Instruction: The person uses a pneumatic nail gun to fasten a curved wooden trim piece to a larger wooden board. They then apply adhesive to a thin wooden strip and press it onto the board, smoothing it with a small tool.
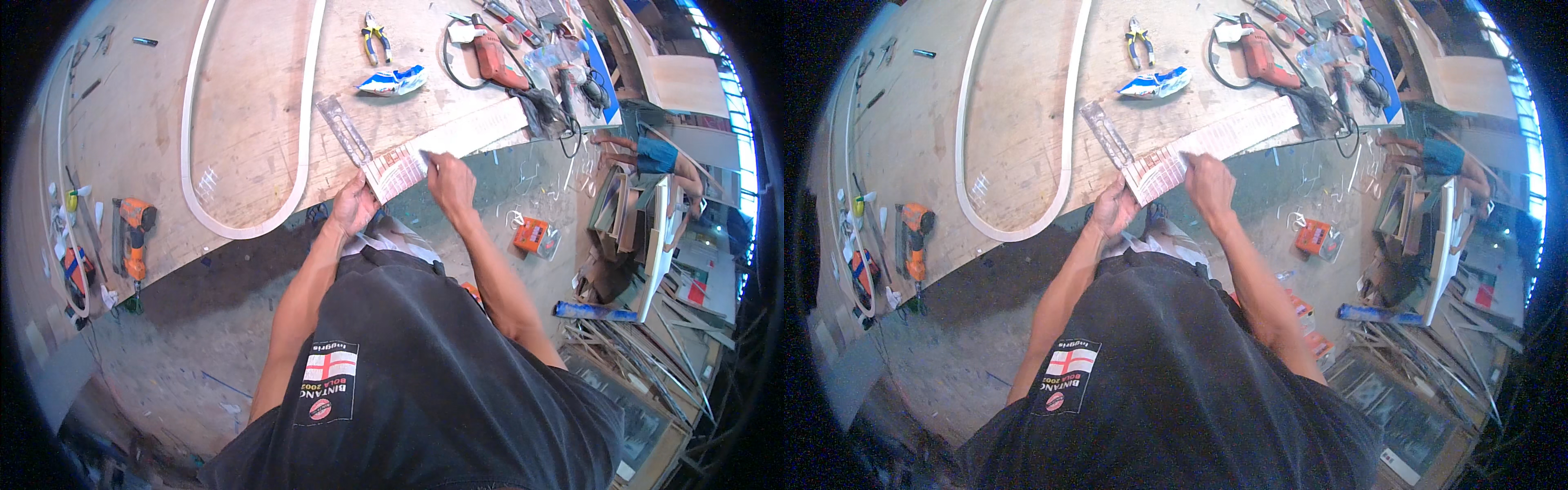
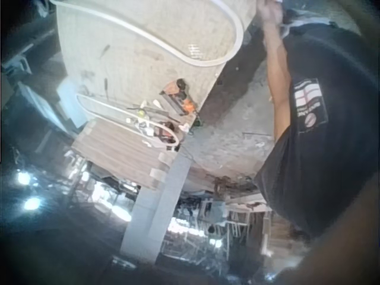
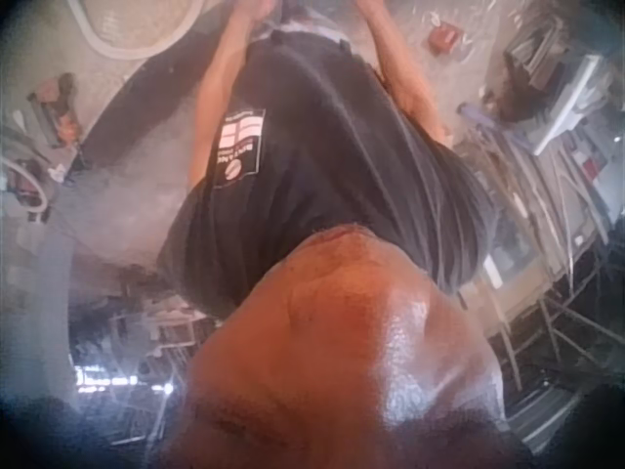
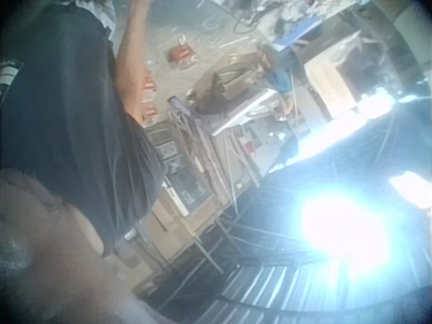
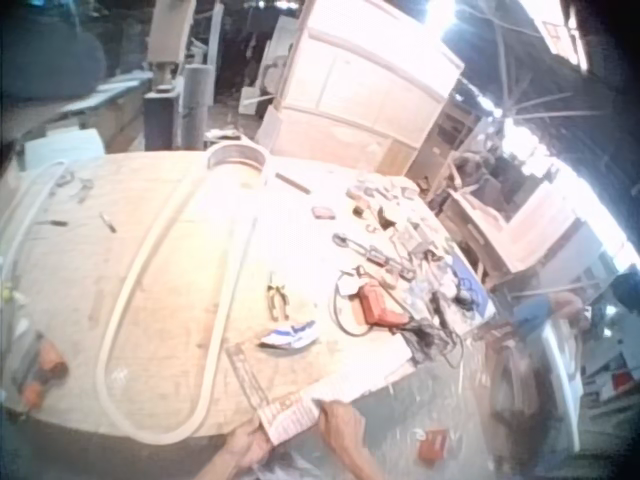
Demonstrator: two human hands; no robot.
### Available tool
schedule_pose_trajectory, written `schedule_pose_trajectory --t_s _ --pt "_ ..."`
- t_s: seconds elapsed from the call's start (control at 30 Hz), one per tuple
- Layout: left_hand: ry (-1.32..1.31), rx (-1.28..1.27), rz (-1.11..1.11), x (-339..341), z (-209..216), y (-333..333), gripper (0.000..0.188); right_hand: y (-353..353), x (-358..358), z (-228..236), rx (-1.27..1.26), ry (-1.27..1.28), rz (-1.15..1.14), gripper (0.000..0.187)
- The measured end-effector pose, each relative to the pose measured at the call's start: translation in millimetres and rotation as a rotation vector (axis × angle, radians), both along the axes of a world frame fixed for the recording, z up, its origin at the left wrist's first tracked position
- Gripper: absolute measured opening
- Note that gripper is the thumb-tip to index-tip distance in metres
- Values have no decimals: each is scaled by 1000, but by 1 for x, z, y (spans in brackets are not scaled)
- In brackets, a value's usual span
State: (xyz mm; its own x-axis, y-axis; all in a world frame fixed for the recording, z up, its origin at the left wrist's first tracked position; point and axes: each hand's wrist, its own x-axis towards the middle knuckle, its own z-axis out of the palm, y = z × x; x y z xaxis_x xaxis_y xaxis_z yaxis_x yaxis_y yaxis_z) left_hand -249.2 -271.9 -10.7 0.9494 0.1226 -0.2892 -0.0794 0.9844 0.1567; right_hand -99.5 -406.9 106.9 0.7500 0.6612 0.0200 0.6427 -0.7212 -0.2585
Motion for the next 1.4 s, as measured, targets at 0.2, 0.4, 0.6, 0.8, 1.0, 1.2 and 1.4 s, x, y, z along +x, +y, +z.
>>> schedule_pose_trajectory --t_s 0.2,0.4,0.6,0.8,1.0,1.2,1.4 --pt "33 28 -25 2 -3 -3 50 18 12 -35 -66 19 -74 23" --pt "77 37 -8 -2 -17 -9 50 61 -49 -2 -4 220 33 25" --pt "-5 -10 3 -2 3 -7 51 48 -9 4 25 72 -74 27" --pt "29 -6 -31 -1 -1 -6 55 15 8 -28 -130 -112 91 25" --pt "27 8 -20 -3 -6 -7 55 1 37 -22 -157 -72 -75 20" --pt "0 30 -22 0 4 -9 53 30 -5 -32 -45 13 -10 19" --pt "16 -23 9 -1 -14 -9 54 53 -35 -2 30 240 46 18"
